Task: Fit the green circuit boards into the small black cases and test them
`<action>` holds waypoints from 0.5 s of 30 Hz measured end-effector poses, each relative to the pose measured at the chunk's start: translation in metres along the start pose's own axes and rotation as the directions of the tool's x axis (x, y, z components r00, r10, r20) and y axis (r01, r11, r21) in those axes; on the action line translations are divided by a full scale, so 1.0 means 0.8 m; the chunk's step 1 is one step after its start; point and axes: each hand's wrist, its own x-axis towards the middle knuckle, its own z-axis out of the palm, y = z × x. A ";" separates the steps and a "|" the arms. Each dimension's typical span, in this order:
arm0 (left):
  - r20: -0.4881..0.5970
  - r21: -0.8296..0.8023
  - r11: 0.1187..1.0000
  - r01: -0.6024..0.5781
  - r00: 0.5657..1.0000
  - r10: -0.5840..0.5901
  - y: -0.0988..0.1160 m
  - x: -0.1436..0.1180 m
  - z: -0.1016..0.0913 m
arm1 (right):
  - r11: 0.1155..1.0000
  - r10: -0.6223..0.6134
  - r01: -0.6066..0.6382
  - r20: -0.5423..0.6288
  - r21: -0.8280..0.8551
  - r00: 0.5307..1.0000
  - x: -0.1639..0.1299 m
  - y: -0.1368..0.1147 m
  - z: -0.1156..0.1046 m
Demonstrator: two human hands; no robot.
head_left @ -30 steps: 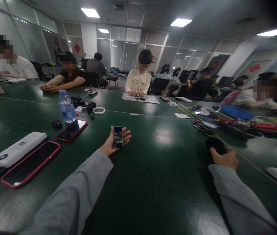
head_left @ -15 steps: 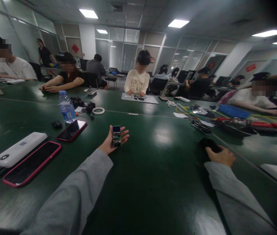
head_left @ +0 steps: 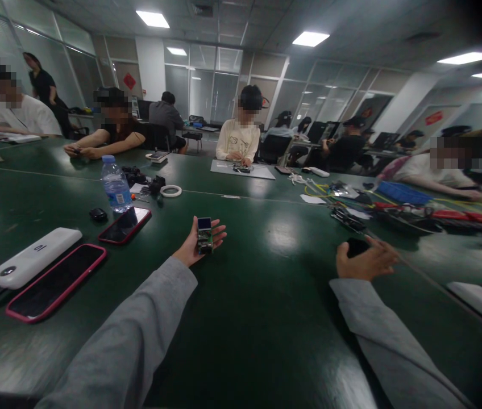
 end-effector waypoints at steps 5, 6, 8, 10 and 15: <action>-0.016 0.009 1.000 -0.011 1.000 0.011 -0.004 0.005 -0.003 | 0.912 -0.358 0.318 0.126 0.258 0.925 -0.078 -0.143 -0.015; -0.031 0.007 1.000 -0.013 0.999 0.013 -0.004 0.007 -0.004 | 0.863 -0.450 0.381 0.162 0.332 0.878 -0.098 -0.174 -0.023; -0.066 -0.002 1.000 -0.017 0.998 0.017 -0.005 0.011 -0.006 | 0.674 -0.709 0.530 0.250 0.515 0.659 -0.136 -0.235 -0.041; -0.079 -0.021 1.000 -0.007 0.997 0.006 -0.005 0.013 -0.008 | 0.460 -0.882 0.596 0.262 0.658 0.392 -0.168 -0.286 -0.057; -0.059 -0.072 0.997 0.006 0.998 -0.010 -0.002 0.011 -0.011 | 0.475 -0.873 0.500 0.316 0.724 0.372 -0.199 -0.344 -0.058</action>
